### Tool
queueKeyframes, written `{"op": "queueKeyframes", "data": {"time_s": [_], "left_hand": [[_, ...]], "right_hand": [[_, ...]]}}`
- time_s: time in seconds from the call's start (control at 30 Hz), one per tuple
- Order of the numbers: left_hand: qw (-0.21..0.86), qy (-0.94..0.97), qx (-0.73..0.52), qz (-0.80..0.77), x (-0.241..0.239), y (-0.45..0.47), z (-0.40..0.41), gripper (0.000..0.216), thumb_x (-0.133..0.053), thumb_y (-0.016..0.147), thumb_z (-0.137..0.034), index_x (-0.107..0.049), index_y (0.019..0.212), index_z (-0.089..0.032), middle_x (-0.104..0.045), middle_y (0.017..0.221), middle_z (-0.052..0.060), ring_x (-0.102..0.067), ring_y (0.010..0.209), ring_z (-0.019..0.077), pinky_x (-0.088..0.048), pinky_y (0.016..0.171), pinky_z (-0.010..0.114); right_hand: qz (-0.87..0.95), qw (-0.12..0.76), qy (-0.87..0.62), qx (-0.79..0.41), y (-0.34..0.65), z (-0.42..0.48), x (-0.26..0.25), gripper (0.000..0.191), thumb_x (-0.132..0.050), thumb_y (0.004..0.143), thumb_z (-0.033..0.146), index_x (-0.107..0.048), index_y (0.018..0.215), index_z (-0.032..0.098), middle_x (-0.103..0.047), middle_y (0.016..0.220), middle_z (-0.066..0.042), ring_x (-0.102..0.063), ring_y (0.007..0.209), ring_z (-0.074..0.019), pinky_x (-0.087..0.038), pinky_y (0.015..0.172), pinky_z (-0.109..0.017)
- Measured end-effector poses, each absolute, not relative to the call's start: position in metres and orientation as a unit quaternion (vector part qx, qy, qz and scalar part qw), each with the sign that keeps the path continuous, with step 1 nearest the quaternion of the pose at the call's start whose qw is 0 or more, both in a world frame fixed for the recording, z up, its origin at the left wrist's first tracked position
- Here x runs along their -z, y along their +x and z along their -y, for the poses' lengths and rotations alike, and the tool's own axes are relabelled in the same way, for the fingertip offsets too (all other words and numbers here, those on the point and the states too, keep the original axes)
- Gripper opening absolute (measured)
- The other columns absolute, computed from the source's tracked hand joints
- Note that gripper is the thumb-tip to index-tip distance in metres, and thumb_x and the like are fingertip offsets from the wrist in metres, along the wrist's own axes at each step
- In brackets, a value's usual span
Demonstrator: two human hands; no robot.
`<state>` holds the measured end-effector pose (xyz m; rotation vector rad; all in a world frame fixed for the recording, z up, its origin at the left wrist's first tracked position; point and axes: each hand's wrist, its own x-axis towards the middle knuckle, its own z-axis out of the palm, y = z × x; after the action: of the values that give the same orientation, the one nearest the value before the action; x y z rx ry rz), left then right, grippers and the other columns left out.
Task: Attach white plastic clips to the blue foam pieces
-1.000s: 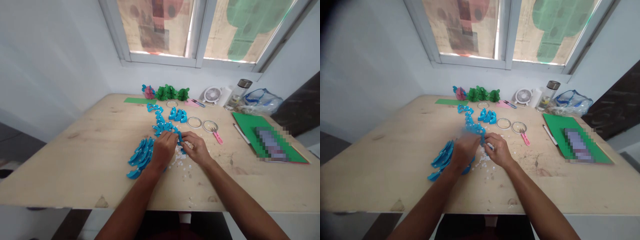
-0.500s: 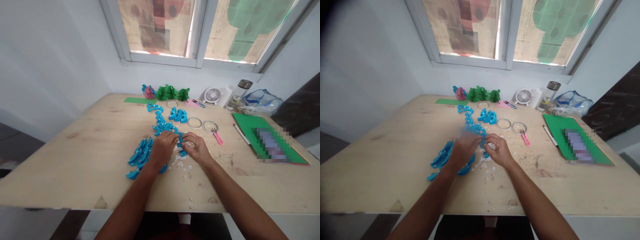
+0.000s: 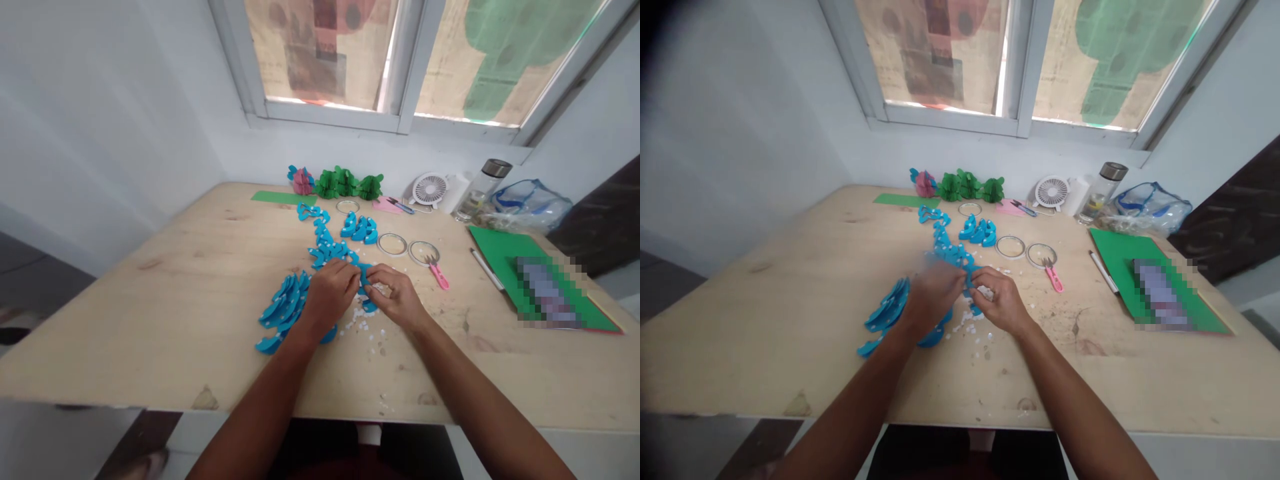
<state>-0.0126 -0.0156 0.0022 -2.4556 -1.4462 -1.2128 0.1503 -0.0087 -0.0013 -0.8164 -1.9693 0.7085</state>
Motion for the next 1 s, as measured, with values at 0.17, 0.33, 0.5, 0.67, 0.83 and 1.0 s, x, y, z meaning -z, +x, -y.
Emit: {"op": "queueKeyframes", "data": {"time_s": [0.17, 0.33, 0.5, 0.67, 0.83, 1.0], "left_hand": [[-0.045, -0.744, 0.44, 0.501, -0.002, -0.0098, 0.0169, 0.014, -0.047, 0.079, -0.017, -0.061, 0.073, -0.019, -0.064, 0.072, 0.003, -0.059, 0.072, 0.0161, -0.045, 0.068, 0.027], [-0.136, -0.675, 0.481, 0.543, -0.0047, -0.0115, 0.0158, 0.013, -0.049, 0.075, -0.019, -0.06, 0.069, -0.018, -0.064, 0.066, 0.0, -0.056, 0.06, 0.0123, -0.043, 0.058, 0.023], [-0.183, -0.665, 0.471, 0.55, -0.0046, -0.0158, 0.0135, 0.01, -0.052, 0.072, -0.02, -0.063, 0.073, -0.018, -0.064, 0.064, -0.001, -0.055, 0.055, 0.0119, -0.042, 0.054, 0.023], [-0.197, -0.687, 0.426, 0.555, -0.0035, -0.0146, 0.0146, 0.015, -0.055, 0.074, -0.025, -0.064, 0.065, -0.018, -0.064, 0.06, -0.001, -0.055, 0.054, 0.0124, -0.04, 0.052, 0.023], [-0.188, -0.697, 0.391, 0.571, -0.0017, -0.0136, 0.014, 0.015, -0.054, 0.074, -0.022, -0.069, 0.075, -0.019, -0.068, 0.069, 0.002, -0.058, 0.06, 0.0144, -0.042, 0.057, 0.025], [-0.266, -0.653, 0.428, 0.565, -0.005, -0.011, 0.0151, 0.022, -0.052, 0.077, -0.028, -0.071, 0.083, -0.019, -0.071, 0.08, 0.002, -0.061, 0.071, 0.0171, -0.044, 0.064, 0.025]], "right_hand": [[0.771, 0.443, -0.334, -0.313, 0.1498, 0.0074, 0.0034, 0.01, -0.056, 0.08, 0.026, -0.062, 0.074, 0.02, -0.064, 0.087, -0.007, -0.061, 0.082, -0.0184, -0.047, 0.078, -0.032], [0.726, 0.473, -0.354, -0.351, 0.1514, 0.005, 0.0076, 0.013, -0.06, 0.078, 0.029, -0.062, 0.069, 0.019, -0.064, 0.087, -0.007, -0.061, 0.085, -0.0194, -0.045, 0.08, -0.032], [0.65, 0.498, -0.369, -0.44, 0.1517, 0.0038, 0.0079, 0.017, -0.064, 0.074, 0.034, -0.064, 0.068, 0.018, -0.065, 0.087, -0.007, -0.061, 0.08, -0.0193, -0.048, 0.07, -0.03], [0.574, 0.532, -0.377, -0.496, 0.1509, 0.0031, 0.0067, 0.018, -0.068, 0.069, 0.035, -0.065, 0.066, 0.018, -0.067, 0.083, -0.005, -0.059, 0.069, -0.0165, -0.047, 0.061, -0.028], [0.537, 0.552, -0.395, -0.502, 0.1522, 0.0004, 0.0088, 0.017, -0.069, 0.067, 0.035, -0.067, 0.068, 0.017, -0.067, 0.076, -0.004, -0.057, 0.064, -0.0149, -0.045, 0.057, -0.026], [0.522, 0.566, -0.385, -0.509, 0.1527, -0.0007, 0.0095, 0.014, -0.069, 0.067, 0.031, -0.067, 0.065, 0.018, -0.067, 0.077, -0.003, -0.058, 0.067, -0.0147, -0.045, 0.06, -0.025]]}}
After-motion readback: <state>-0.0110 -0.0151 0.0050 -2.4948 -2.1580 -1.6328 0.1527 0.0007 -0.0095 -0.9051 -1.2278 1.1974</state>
